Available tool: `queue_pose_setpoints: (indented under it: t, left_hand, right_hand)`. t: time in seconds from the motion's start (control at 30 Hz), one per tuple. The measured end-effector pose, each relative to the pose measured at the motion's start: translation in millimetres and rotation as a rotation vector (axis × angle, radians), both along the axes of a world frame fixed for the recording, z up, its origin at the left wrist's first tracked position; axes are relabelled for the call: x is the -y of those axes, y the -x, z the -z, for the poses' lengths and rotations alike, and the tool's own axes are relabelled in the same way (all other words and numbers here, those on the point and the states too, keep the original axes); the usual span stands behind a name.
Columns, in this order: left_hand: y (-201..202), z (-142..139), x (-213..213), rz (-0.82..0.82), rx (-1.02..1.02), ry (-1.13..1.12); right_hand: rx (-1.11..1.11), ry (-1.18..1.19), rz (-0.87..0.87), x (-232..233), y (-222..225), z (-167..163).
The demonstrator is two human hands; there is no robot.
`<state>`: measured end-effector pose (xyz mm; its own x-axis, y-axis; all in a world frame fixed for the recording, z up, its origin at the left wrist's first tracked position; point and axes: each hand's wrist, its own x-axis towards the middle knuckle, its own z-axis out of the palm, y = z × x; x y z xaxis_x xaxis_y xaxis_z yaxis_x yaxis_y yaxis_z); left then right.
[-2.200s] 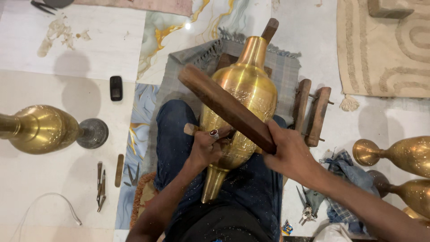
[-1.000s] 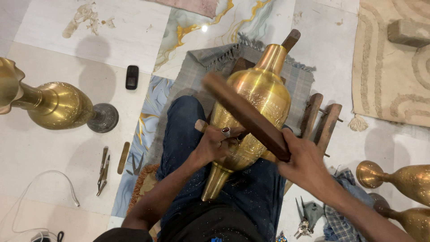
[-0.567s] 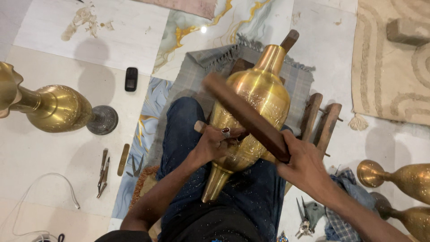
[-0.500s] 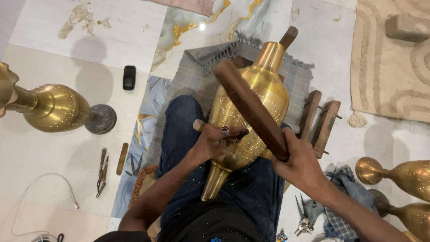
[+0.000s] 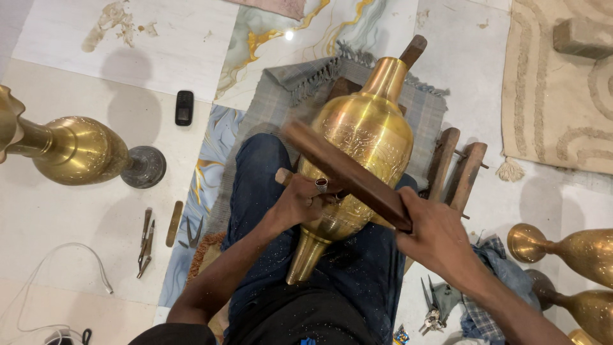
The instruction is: The person sits on the floor with a brass vase held on their lap and engraves decorative patterns into its surface, holding a small chisel against the metal and striking it with a wooden mallet. They periodically reposition the chisel and rotate their grip to work on different parts of the engraved design.
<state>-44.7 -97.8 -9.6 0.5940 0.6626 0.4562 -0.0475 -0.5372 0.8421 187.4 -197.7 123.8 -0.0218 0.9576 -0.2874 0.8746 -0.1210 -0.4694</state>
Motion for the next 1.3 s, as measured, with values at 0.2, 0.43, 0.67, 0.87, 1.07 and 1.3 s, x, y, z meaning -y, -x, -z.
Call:
queue_pose_setpoints:
  t: [0.2, 0.43, 0.67, 0.87, 1.07, 1.3]
  left_hand:
    - [6, -2, -1, 0.072, 0.028, 0.106]
    - [2, 3, -5, 0.051, 0.035, 0.013]
    - [4, 4, -7, 0.12, 0.002, 0.048]
    - [8, -6, -9, 0.139, 0.036, 0.021]
    - [7, 2, -12, 0.142, 0.024, -0.02]
    - [12, 0, -14, 0.195, 0.146, -0.02]
  right_hand:
    - [0.034, 0.025, 0.015, 3, -2, 0]
    - [-0.077, -0.051, 0.063, 6, 7, -4]
    - [0.159, 0.096, 0.071, 14, 0, -6]
    - [0.017, -0.095, -0.004, 16, 6, -1]
    - [0.057, 0.207, 0.126, 20, 8, -7]
    - [-0.112, -0.175, 0.115, 29, 14, 3]
